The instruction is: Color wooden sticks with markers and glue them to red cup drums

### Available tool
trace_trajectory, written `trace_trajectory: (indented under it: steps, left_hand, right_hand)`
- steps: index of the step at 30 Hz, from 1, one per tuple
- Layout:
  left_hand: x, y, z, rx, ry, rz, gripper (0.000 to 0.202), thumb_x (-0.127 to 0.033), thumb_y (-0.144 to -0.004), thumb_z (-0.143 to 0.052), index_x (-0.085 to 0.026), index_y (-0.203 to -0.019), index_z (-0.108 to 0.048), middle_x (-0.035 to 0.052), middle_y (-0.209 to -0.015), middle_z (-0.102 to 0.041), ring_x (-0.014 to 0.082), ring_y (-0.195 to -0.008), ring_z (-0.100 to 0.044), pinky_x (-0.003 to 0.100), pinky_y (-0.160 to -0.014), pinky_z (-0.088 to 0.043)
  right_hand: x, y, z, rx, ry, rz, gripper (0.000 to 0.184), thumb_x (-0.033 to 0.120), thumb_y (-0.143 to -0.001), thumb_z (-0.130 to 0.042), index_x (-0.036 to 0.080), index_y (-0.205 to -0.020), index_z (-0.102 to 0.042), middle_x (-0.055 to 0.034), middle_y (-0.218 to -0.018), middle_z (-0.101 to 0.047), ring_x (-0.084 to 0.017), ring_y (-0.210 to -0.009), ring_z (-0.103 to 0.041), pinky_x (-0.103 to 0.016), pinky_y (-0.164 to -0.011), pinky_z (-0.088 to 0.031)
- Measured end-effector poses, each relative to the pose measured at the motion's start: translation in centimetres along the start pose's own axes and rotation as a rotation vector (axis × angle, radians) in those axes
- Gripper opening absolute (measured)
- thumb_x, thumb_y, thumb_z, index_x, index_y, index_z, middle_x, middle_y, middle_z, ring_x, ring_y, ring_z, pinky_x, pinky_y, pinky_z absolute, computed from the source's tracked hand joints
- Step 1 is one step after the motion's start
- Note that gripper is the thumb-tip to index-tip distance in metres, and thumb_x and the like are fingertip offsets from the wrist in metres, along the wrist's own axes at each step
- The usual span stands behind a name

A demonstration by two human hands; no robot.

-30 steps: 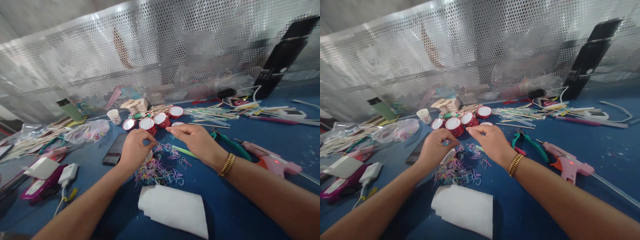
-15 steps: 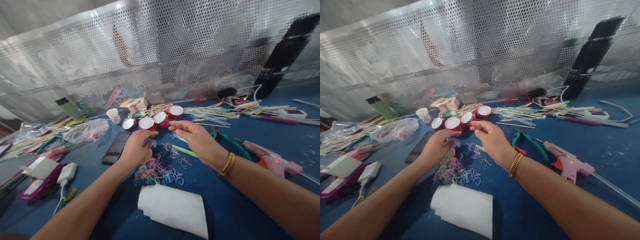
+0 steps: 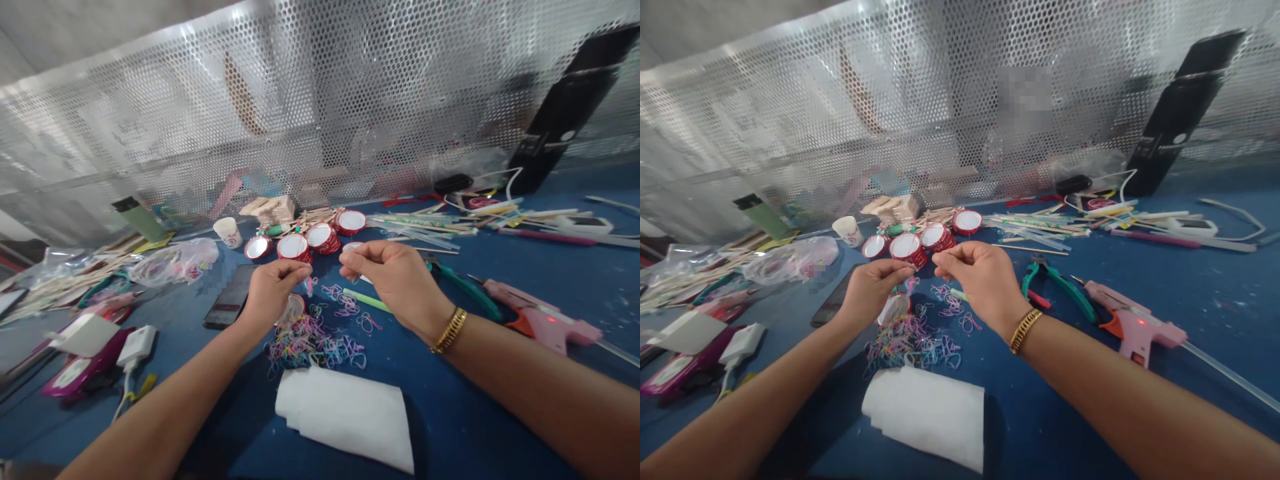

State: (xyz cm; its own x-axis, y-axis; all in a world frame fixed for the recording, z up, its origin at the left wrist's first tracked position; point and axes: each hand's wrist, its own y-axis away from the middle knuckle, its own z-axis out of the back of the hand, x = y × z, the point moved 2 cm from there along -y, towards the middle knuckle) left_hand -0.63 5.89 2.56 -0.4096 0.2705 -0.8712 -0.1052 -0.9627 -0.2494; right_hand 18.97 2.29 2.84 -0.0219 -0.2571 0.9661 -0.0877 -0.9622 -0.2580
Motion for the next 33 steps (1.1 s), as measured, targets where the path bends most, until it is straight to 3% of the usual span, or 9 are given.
trace_trajectory:
  steps: [3,6,10,15,19,22,25,33]
  left_hand:
    - [-0.1,-0.1,0.0,-0.021,-0.137,-0.058,0.025,-0.038,-0.081,-0.067,-0.018,-0.069,-0.073,0.0017,-0.065,-0.070,0.0157,-0.065,-0.059,0.027,-0.064,-0.043]
    - [-0.3,0.0,-0.1,0.004,-0.150,-0.115,0.032,-0.041,-0.088,-0.058,-0.018,-0.072,-0.074,0.0038,-0.075,-0.073,0.0180,-0.074,-0.063,0.027,-0.072,-0.046]
    - [-0.5,0.2,-0.3,0.030,-0.081,-0.136,0.036,-0.041,-0.094,-0.050,-0.019,-0.080,-0.075,0.0060,-0.088,-0.075,0.0195,-0.089,-0.065,0.031,-0.086,-0.046]
    - [-0.4,1.2,-0.7,0.124,0.164,0.040,0.038,-0.046,-0.094,-0.050,-0.020,-0.081,-0.074,0.0068,-0.096,-0.075,0.0190,-0.092,-0.063,0.032,-0.085,-0.045]
    - [-0.9,2.3,-1.3,0.205,0.464,0.215,0.036,-0.049,-0.089,-0.058,-0.017,-0.082,-0.073,0.0085,-0.097,-0.072,0.0168,-0.089,-0.059,0.028,-0.075,-0.044]
    - [-1.4,2.8,-1.4,0.246,0.554,0.260,0.031,-0.047,-0.082,-0.069,-0.016,-0.083,-0.070,0.0065,-0.089,-0.069,0.0142,-0.081,-0.058,0.025,-0.068,-0.042]
    - [-1.5,3.0,-1.3,0.257,0.498,0.239,0.027,-0.037,-0.073,-0.079,-0.016,-0.077,-0.063,-0.0002,-0.073,-0.063,0.0092,-0.064,-0.050,0.023,-0.060,-0.037]
    - [-1.2,3.2,-1.1,0.242,0.418,0.126,0.041,-0.043,-0.083,-0.064,-0.018,-0.058,-0.044,-0.0057,-0.047,-0.039,0.0070,-0.047,-0.029,0.025,-0.049,-0.020]
  right_hand:
    - [-0.2,0.1,0.1,-0.039,0.133,0.006,0.040,0.057,-0.078,-0.069,0.020,-0.066,-0.064,-0.0004,-0.062,-0.067,-0.012,-0.058,-0.057,-0.029,-0.062,-0.046]
    - [-0.7,0.0,0.2,-0.051,0.213,0.012,0.046,0.063,-0.082,-0.062,0.020,-0.064,-0.059,0.0006,-0.059,-0.063,-0.011,-0.056,-0.052,-0.029,-0.060,-0.040]
    - [-1.3,-0.3,-0.1,-0.034,0.110,-0.052,0.045,0.060,-0.085,-0.059,0.020,-0.064,-0.057,-0.0001,-0.061,-0.062,-0.012,-0.060,-0.055,-0.029,-0.064,-0.043]
    - [-1.6,0.0,-0.9,0.033,-0.217,-0.327,0.032,0.047,-0.089,-0.057,0.018,-0.081,-0.067,-0.0063,-0.081,-0.073,-0.015,-0.073,-0.067,-0.031,-0.071,-0.050]
    - [-1.5,0.4,-1.2,0.086,-0.270,-0.386,0.030,0.038,-0.095,-0.050,0.016,-0.094,-0.070,-0.0105,-0.097,-0.076,-0.016,-0.085,-0.071,-0.030,-0.074,-0.051]
    - [-1.4,0.7,-1.5,0.122,-0.330,-0.412,0.031,0.035,-0.098,-0.046,0.016,-0.097,-0.071,-0.0115,-0.102,-0.076,-0.017,-0.089,-0.071,-0.031,-0.076,-0.052]
    - [-1.2,0.9,-1.6,0.127,-0.352,-0.427,0.031,0.032,-0.099,-0.044,0.016,-0.099,-0.071,-0.0111,-0.102,-0.076,-0.016,-0.089,-0.071,-0.031,-0.079,-0.051]
    - [-1.2,1.0,-1.6,0.117,-0.291,-0.403,0.032,0.034,-0.099,-0.045,0.019,-0.099,-0.073,-0.0091,-0.106,-0.076,-0.018,-0.095,-0.070,-0.035,-0.088,-0.048]
